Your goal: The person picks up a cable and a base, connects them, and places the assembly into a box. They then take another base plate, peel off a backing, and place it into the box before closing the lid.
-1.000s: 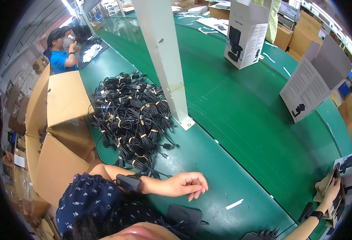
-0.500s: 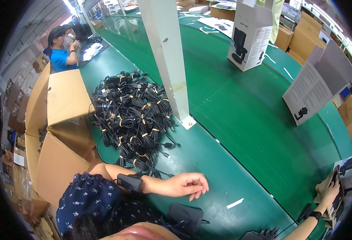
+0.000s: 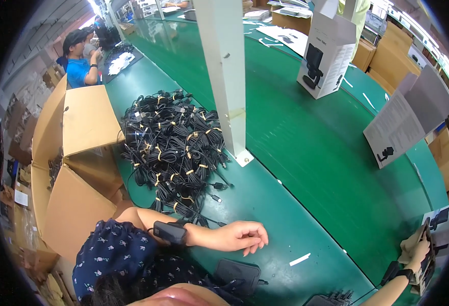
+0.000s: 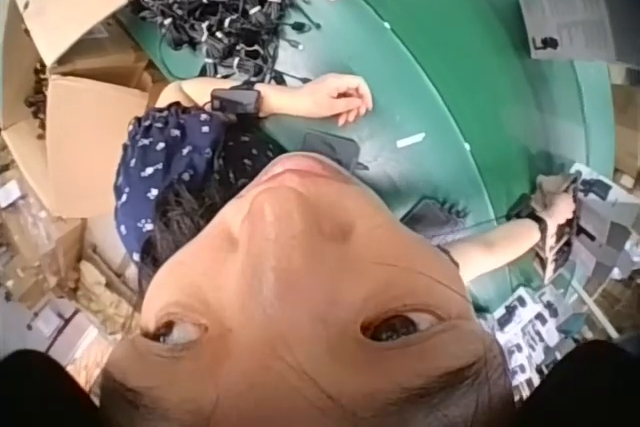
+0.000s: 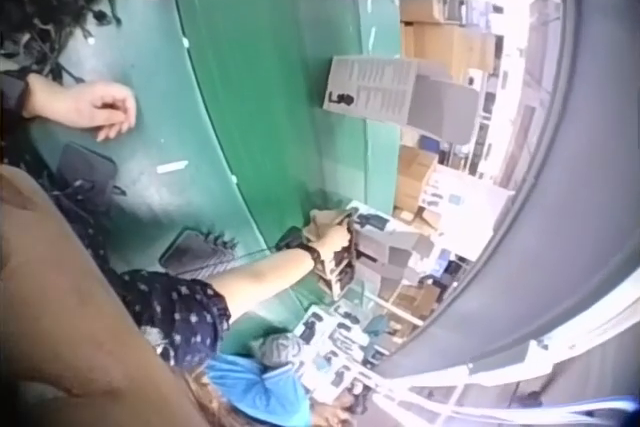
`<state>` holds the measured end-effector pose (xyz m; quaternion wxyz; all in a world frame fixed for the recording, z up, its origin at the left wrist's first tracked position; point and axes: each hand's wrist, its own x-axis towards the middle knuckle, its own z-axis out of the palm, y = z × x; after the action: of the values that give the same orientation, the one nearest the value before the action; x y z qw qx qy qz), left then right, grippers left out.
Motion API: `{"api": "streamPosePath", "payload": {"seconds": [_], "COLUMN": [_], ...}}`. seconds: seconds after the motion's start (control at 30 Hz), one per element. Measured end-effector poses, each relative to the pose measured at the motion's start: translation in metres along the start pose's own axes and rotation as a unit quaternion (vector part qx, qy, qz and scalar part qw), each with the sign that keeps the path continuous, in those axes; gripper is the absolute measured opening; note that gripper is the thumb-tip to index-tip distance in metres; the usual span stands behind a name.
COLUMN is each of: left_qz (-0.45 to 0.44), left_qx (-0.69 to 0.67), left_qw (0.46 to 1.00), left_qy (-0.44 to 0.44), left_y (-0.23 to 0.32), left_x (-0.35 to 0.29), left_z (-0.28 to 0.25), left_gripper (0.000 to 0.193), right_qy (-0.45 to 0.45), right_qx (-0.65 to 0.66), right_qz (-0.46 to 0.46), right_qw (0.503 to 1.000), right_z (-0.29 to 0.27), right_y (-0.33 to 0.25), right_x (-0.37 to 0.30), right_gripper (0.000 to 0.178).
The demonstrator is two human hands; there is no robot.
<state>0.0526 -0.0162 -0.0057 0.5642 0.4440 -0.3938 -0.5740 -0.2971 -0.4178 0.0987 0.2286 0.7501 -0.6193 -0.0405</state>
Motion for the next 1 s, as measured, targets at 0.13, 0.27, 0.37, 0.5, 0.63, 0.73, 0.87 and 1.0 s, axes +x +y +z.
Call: {"api": "streamPosePath", "payload": {"seconds": [0.13, 0.27, 0.37, 0.5, 0.63, 0.73, 0.87, 1.0], "left_qz": [0.028, 0.025, 0.020, 0.027, 0.042, 0.055, 0.118, 0.184], "left_qx": [0.015, 0.034, 0.036, 0.052, 0.065, 0.086, 0.134, 0.226], "left_qw": [0.999, 0.999, 0.999, 0.998, 0.997, 0.995, 0.984, 0.956], "left_qy": [-0.020, -0.006, -0.007, -0.028, -0.022, -0.019, -0.019, 0.024], "left_y": [-0.002, -0.006, -0.007, -0.011, -0.009, -0.012, -0.013, -0.021], "left_x": [0.009, 0.003, 0.001, 0.009, 0.005, 0.005, 0.003, 0.009], "left_z": [0.004, -0.001, -0.003, -0.003, -0.002, 0.000, 0.006, 0.006], "left_gripper": [0.008, 0.008, 0.010, 0.012, 0.011, 0.009, 0.006, 0.013], "right_qy": [0.111, 0.256, 0.315, 0.325, 0.297, 0.256, 0.214, 0.163], "right_qx": [0.020, -0.014, 0.097, 0.246, 0.251, 0.286, 0.293, 0.313], "right_qz": [0.120, 0.111, 0.027, -0.183, -0.381, -0.488, -0.497, -0.464], "right_qw": [0.986, 0.960, 0.944, 0.895, 0.839, 0.784, 0.788, 0.812], "right_z": [0.080, 0.069, 0.020, -0.017, -0.106, -0.144, -0.145, -0.139], "right_y": [0.059, 0.022, -0.027, -0.096, -0.166, -0.191, -0.204, -0.199], "right_x": [0.014, 0.002, -0.026, -0.089, -0.193, -0.256, -0.307, -0.342], "right_gripper": [0.048, 0.048, 0.038, 0.046, 0.041, 0.034, 0.033, 0.034]}}
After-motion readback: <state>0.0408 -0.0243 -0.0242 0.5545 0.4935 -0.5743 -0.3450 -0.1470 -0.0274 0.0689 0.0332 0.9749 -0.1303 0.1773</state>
